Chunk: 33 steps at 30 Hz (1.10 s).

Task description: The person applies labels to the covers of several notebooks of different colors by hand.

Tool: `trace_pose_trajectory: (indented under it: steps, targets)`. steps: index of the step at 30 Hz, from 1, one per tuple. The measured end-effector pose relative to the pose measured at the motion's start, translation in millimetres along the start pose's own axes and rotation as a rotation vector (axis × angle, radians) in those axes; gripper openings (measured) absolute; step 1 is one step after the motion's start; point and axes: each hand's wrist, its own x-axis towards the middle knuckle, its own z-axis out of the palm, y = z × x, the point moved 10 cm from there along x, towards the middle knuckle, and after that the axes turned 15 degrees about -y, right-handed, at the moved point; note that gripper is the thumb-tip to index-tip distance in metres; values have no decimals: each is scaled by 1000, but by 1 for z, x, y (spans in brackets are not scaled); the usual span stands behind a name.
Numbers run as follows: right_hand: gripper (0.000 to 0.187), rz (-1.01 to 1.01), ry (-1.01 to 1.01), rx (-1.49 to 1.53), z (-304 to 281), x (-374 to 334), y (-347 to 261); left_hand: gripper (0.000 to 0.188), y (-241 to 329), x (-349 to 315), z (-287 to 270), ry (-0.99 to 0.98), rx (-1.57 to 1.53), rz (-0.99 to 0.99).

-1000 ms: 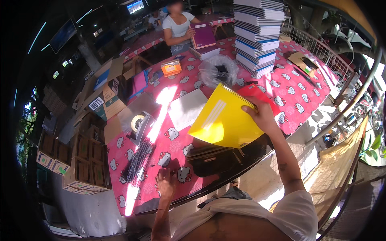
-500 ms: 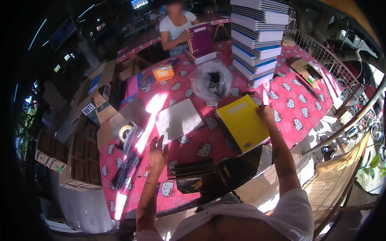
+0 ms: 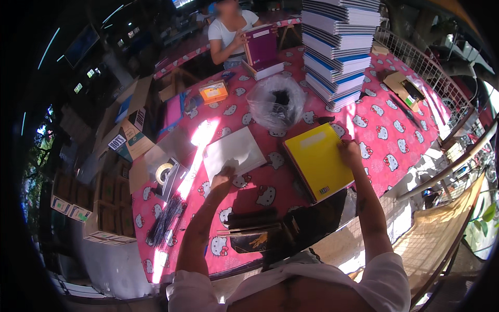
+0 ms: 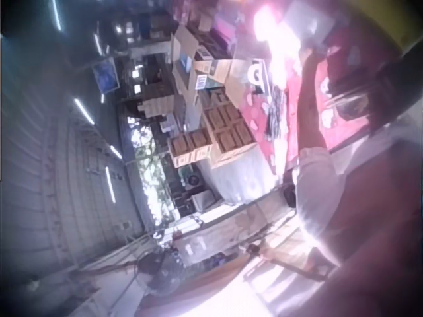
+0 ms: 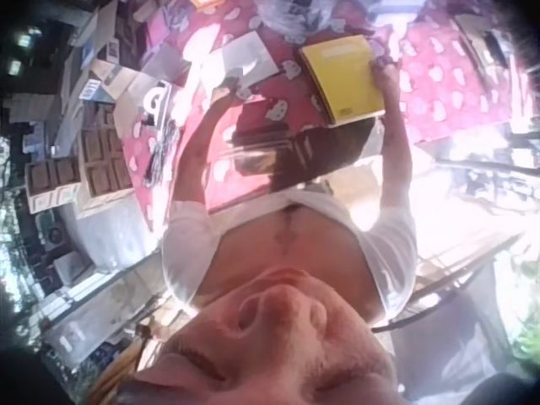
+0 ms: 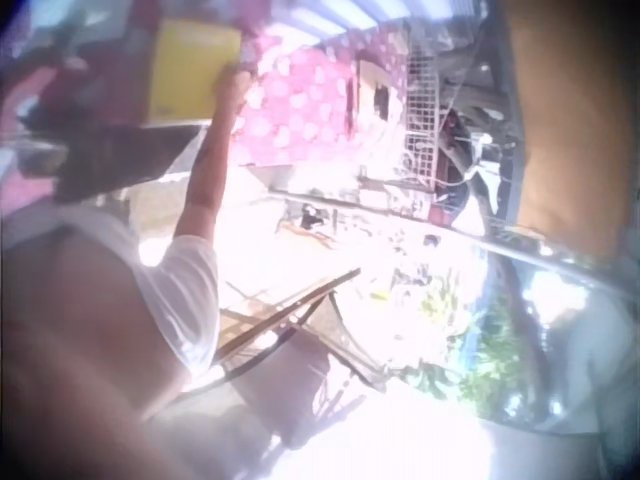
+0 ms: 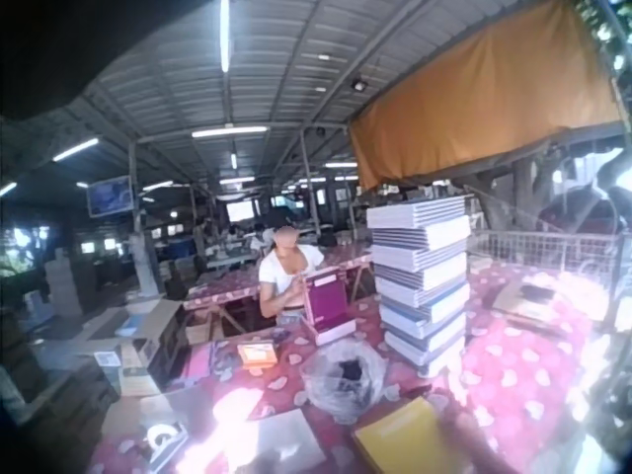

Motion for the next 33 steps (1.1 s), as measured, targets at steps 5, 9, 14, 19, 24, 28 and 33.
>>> trace_pose_trajectory:
  steps: [5,9,14,19,24,28,33]
  targets:
    - [39,-380,294,21,-21,-63,-96,26,7,6,-33,54,-269,48]
    - [39,-645,-17,235,51,-124,-192,27,-1,8,-41,-17,-239,13]
    - [65,-712,-163,322,99,-149,-228,23,31,1,-129,244,-20,-104]
    - [76,-597,-342,522,71,-152,-208,16,188,-70,-259,223,-59,305]
    - [33,-420,-591,870,125,-226,-177,15,235,-140,-255,127,-9,374]
    - [32,-465,-519,990,149,-248,-162,15,247,-165,-234,81,27,415]
    - [39,-485,-496,945,160,-267,-178,13,258,-194,-233,43,114,503]
